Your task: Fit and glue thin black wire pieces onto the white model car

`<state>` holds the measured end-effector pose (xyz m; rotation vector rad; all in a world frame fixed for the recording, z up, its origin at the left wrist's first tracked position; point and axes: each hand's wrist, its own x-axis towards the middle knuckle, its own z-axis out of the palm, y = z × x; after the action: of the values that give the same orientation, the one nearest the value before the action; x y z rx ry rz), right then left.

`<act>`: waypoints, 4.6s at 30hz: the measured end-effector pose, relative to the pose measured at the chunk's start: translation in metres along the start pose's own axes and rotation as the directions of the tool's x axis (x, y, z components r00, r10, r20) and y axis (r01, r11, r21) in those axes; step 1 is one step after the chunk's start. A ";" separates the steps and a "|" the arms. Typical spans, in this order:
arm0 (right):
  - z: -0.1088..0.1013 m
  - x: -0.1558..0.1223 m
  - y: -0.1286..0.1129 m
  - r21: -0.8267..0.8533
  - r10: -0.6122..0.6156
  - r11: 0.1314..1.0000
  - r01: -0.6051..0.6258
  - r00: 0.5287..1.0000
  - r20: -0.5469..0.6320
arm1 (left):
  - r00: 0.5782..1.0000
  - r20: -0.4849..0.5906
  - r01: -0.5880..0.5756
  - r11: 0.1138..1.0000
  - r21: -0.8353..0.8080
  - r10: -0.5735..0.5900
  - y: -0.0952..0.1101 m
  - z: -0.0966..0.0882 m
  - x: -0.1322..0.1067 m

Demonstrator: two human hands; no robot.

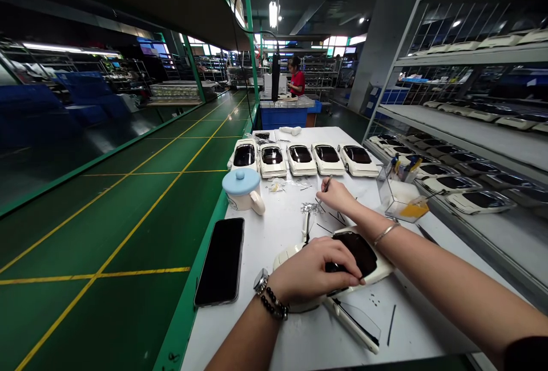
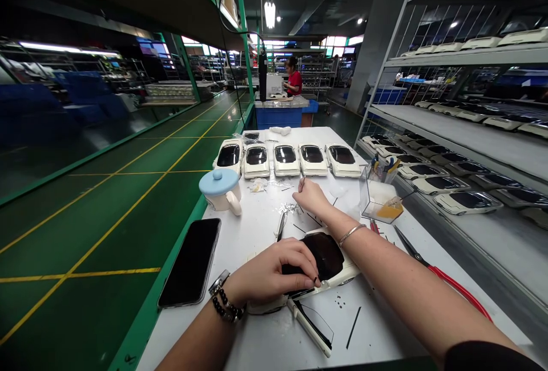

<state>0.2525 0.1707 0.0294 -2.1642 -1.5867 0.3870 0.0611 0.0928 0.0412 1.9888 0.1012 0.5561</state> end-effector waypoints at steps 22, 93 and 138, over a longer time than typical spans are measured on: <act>-0.017 -0.012 0.011 0.105 0.083 0.991 -0.085 0.996 0.024 | 0.999 -0.003 0.036 0.999 0.000 -0.036 0.000 0.001 0.000; -0.017 -0.015 0.042 0.305 -0.522 0.827 0.473 0.847 0.100 | 1.000 0.020 0.020 1.000 0.023 -0.021 0.000 0.000 0.001; -0.009 -0.226 0.018 0.984 0.342 -0.122 0.130 0.936 -0.081 | 0.955 -0.280 0.090 0.995 -0.033 -0.096 0.007 0.026 0.002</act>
<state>0.2019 -0.0505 0.0219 -0.8848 -0.3566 0.8789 0.0725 0.0683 0.0383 1.8641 0.3624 0.7733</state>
